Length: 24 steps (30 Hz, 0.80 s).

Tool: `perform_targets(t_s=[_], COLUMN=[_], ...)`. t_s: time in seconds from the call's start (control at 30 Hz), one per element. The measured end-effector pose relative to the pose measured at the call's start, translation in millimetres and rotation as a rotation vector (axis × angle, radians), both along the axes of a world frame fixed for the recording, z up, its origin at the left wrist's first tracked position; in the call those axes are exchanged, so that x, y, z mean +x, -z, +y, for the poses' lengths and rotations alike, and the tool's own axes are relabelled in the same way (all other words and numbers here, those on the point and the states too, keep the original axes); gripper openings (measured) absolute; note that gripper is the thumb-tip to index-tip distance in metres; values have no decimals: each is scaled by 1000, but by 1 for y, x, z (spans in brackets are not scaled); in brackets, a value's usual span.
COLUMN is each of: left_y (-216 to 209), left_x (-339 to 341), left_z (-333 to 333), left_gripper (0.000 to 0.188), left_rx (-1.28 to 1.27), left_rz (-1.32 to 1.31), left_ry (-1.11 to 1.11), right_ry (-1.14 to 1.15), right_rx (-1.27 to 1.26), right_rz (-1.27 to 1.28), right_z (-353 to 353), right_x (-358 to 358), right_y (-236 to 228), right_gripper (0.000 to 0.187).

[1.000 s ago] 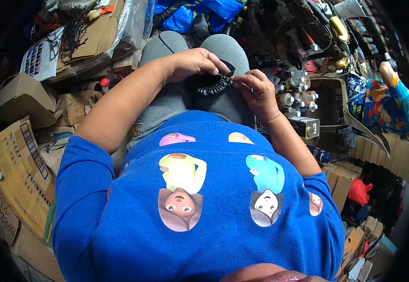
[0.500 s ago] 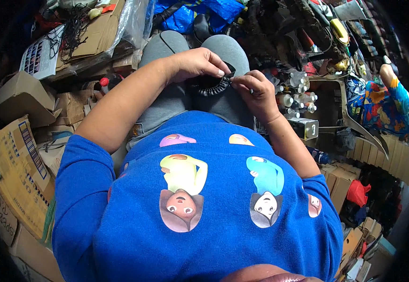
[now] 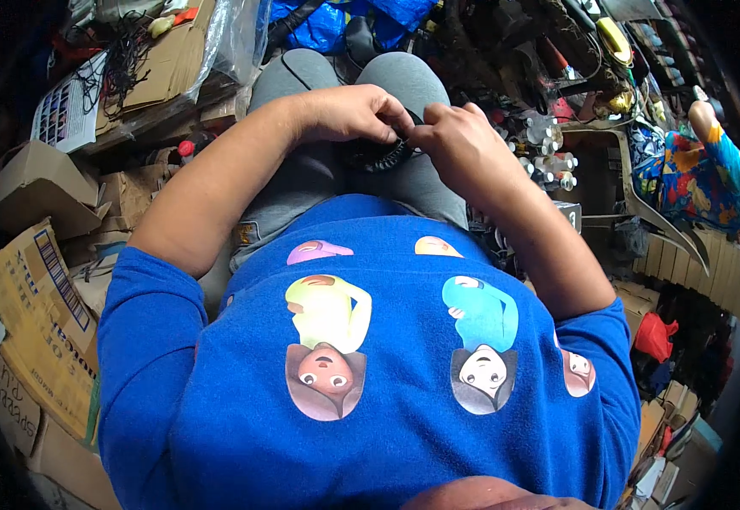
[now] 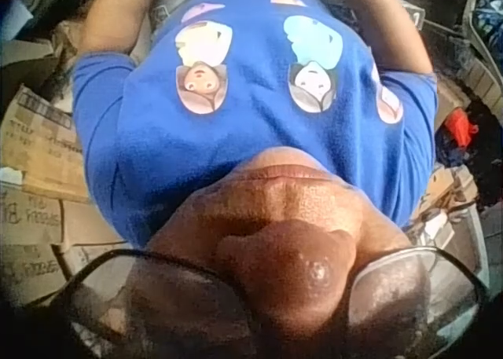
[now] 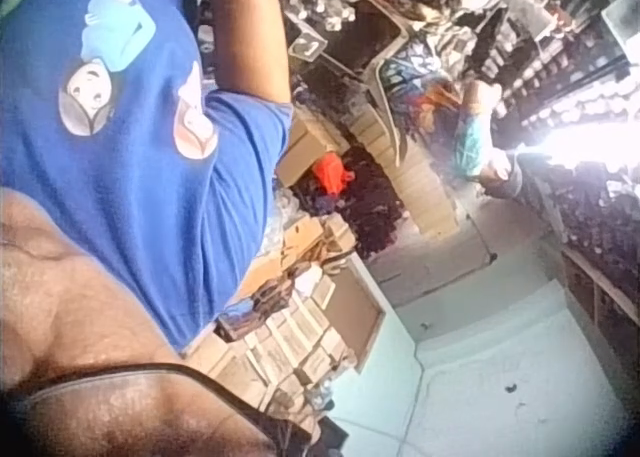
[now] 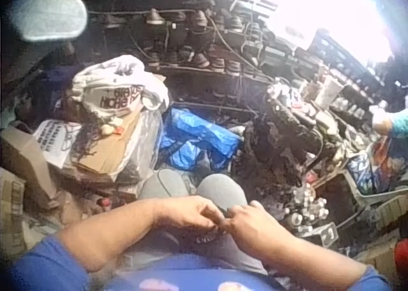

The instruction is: Hand stitching the upper or heel portion of a black leather shoe part.

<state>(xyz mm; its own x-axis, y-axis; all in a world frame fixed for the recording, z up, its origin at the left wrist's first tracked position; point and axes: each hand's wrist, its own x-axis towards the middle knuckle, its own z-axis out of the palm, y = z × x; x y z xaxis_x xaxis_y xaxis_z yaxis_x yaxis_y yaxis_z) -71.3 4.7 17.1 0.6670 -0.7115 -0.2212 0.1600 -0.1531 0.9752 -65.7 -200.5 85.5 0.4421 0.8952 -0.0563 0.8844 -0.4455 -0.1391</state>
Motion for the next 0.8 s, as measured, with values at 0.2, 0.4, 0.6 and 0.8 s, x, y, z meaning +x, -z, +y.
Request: perform_targets(t_s=[0.2, 0.4, 0.6, 0.8], left_y=[-8, 6, -1, 1], left_x=[13, 23, -5, -31], left_z=[-1, 2, 2, -3], left_gripper=[33, 19, 16, 21], left_rx=[178, 68, 169, 353], left_rz=[-176, -235, -514, -924], left_ry=[-44, -175, -468, -480], right_ry=[23, 0, 399, 259], right_rx=[66, 83, 423, 295], right_rz=[237, 415, 1063, 668], right_z=[-2, 0, -24, -36], right_x=[31, 45, 51, 28], right_y=[23, 19, 41, 39], right_gripper=[17, 17, 22, 31])
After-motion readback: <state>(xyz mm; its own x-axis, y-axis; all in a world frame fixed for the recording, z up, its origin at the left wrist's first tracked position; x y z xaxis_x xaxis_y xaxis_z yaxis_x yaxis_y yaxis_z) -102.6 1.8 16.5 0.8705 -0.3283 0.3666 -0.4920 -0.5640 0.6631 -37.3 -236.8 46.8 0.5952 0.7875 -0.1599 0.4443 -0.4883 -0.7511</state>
